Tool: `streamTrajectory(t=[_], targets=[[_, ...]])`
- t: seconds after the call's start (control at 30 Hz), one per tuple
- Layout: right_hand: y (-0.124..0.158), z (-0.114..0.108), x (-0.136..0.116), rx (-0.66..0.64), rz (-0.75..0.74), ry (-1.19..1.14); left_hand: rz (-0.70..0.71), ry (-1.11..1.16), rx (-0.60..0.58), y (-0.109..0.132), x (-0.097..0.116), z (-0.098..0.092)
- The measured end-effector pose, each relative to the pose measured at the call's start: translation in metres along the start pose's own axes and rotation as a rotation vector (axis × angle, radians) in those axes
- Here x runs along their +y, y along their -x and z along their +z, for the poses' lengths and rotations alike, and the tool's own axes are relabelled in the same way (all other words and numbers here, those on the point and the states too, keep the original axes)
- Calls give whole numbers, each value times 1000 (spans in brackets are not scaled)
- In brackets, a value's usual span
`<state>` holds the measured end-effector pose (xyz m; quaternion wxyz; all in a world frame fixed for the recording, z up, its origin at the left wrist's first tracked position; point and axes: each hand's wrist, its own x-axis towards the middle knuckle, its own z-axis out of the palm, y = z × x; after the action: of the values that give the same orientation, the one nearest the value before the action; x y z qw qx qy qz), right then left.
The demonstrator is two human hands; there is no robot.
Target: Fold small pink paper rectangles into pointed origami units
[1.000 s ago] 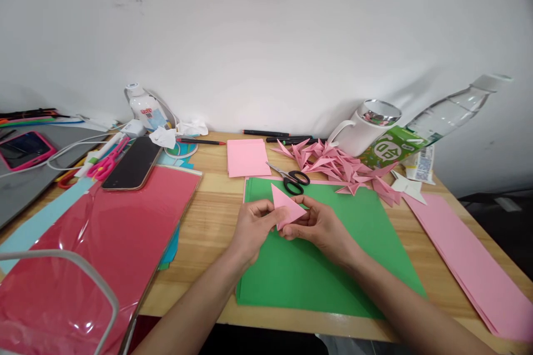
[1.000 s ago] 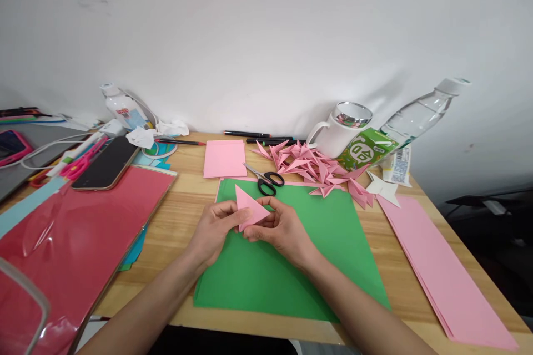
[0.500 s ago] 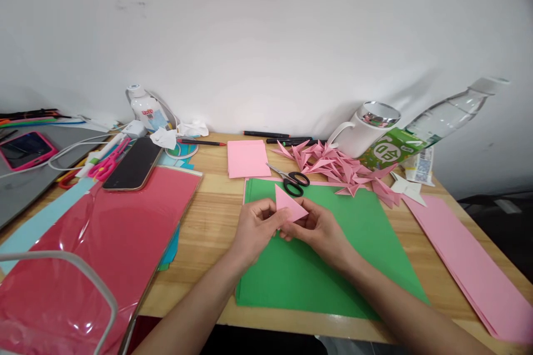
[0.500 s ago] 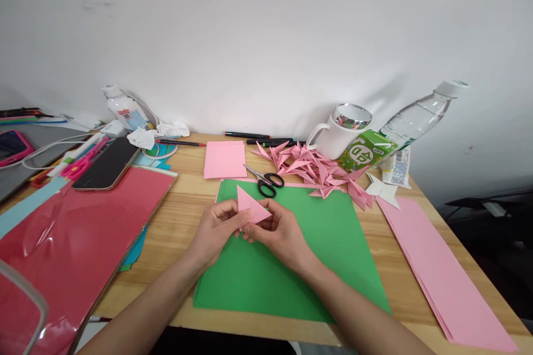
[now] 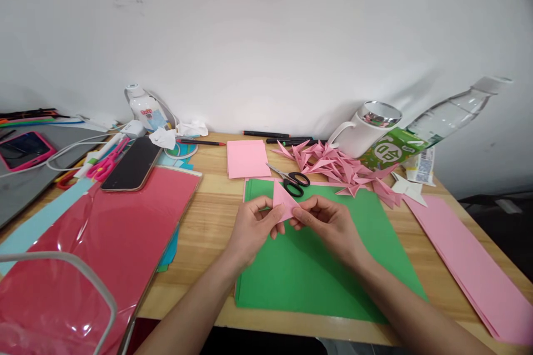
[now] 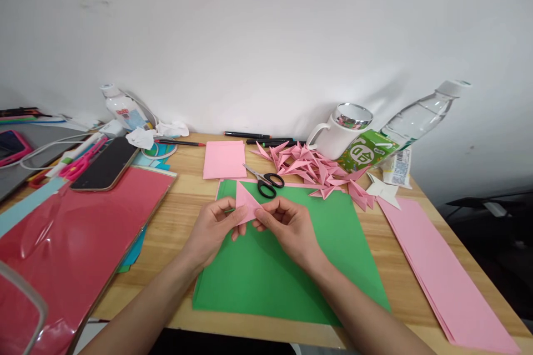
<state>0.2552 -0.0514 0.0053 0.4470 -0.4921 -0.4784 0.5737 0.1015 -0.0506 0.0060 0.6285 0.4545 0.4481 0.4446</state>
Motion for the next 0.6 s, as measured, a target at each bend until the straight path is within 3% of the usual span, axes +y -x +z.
streamTrajectory(t=[0.23,0.43,0.6], targets=[[0,3,-1,-48,-44,6,-9,-39,58,0,0,2],[1,3,3,58,-65,47,-9,-14,23,1,3,3],[2,2,2,21,-63,15,4,43,2,0,3,3]])
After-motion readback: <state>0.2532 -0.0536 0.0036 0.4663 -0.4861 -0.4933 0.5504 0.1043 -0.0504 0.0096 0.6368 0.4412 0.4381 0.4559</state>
